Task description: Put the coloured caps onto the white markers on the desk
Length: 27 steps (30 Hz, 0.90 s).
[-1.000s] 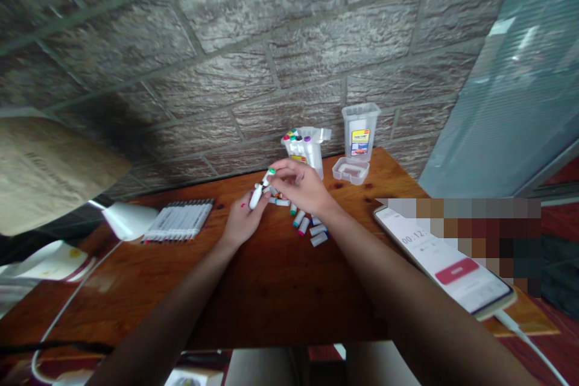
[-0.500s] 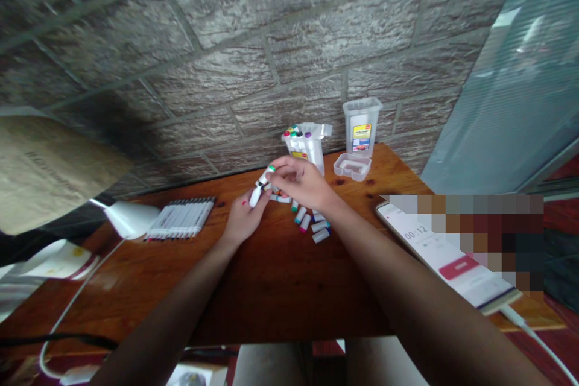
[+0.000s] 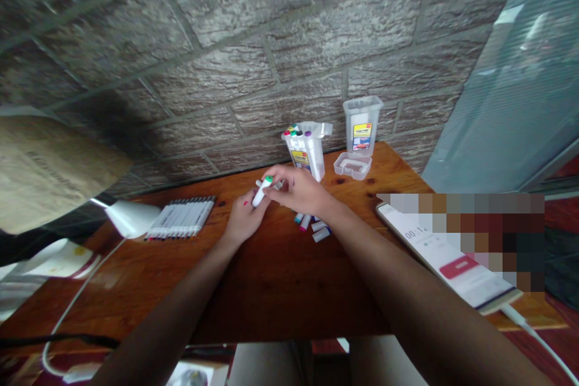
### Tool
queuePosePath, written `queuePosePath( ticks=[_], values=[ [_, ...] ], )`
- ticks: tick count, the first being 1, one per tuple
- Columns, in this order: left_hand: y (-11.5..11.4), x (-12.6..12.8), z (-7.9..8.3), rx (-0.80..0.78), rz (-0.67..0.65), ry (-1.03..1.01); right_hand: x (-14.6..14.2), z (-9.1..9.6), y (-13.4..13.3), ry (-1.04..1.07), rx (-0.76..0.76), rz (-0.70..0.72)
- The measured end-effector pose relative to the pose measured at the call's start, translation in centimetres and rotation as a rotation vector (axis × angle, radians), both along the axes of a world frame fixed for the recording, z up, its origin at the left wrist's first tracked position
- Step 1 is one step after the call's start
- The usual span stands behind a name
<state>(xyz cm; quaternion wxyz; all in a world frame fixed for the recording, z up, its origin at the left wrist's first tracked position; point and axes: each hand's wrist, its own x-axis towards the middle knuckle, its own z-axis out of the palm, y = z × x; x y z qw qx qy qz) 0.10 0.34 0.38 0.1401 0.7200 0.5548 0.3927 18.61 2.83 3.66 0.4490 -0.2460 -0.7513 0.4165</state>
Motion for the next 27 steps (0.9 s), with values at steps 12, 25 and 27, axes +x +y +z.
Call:
queuePosePath(
  ticks=[12,25,27],
  values=[
    [-0.2,-0.1,-0.3,0.036,-0.085,0.082,-0.3,-0.4,0.1,-0.049,-0.041,0.132],
    [-1.5,1.0,0.5,-0.082,-0.307,0.015,-0.9,0.5,-0.1,0.337,-0.461,-0.056],
    [-1.6,1.0,0.5,-0.095,-0.321,0.023,-1.3,0.3,-0.2,0.330,-0.487,-0.018]
  ],
)
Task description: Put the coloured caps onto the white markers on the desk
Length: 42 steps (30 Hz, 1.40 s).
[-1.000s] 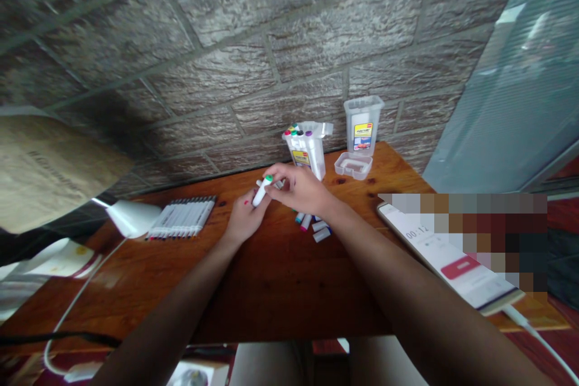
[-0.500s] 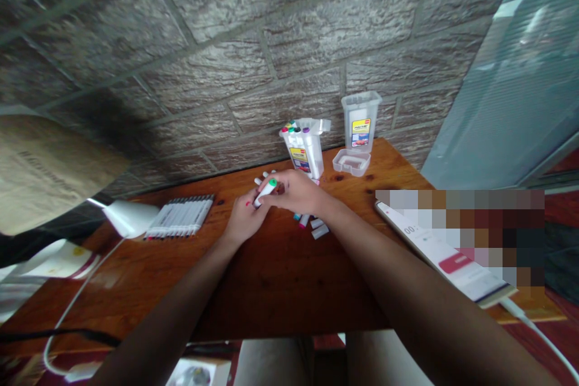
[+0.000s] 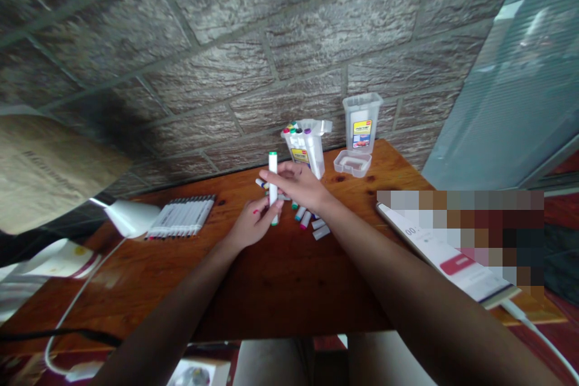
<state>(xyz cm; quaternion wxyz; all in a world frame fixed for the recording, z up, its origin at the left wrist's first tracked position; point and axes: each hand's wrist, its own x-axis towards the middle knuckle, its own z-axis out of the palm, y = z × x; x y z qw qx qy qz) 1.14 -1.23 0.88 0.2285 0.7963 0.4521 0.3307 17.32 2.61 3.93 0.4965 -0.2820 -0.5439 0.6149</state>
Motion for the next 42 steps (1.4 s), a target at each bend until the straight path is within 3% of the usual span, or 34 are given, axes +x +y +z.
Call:
queuePosePath(
  ticks=[4,11,21,28,33,39,42],
  values=[
    [0.0,0.0,0.2,0.011,0.028,0.002,-0.5,-0.3,0.2,0.018,-0.049,0.029],
    [0.2,-0.3,-0.1,0.056,0.054,0.065,-0.8,0.3,0.1,0.373,-0.417,0.147],
    [-0.1,-0.1,0.2,0.024,-0.012,0.089,-0.9,0.4,-1.0,0.525,-0.487,0.259],
    [0.3,-0.9,-0.1,-0.026,0.020,0.054,-0.7,0.8,-1.1,0.515,-0.425,0.217],
    [0.7,-1.3,-0.5,-0.051,0.081,0.023,-1.2,0.5,-1.1,0.403,-0.331,0.283],
    [1.2,-1.3,-0.4,0.064,0.243,0.076,-1.8,0.0,-1.3,0.243,-0.182,0.367],
    [1.4,-1.3,-0.6,0.076,0.237,0.147,-1.8,0.1,-1.6,0.193,-0.112,0.398]
  ],
)
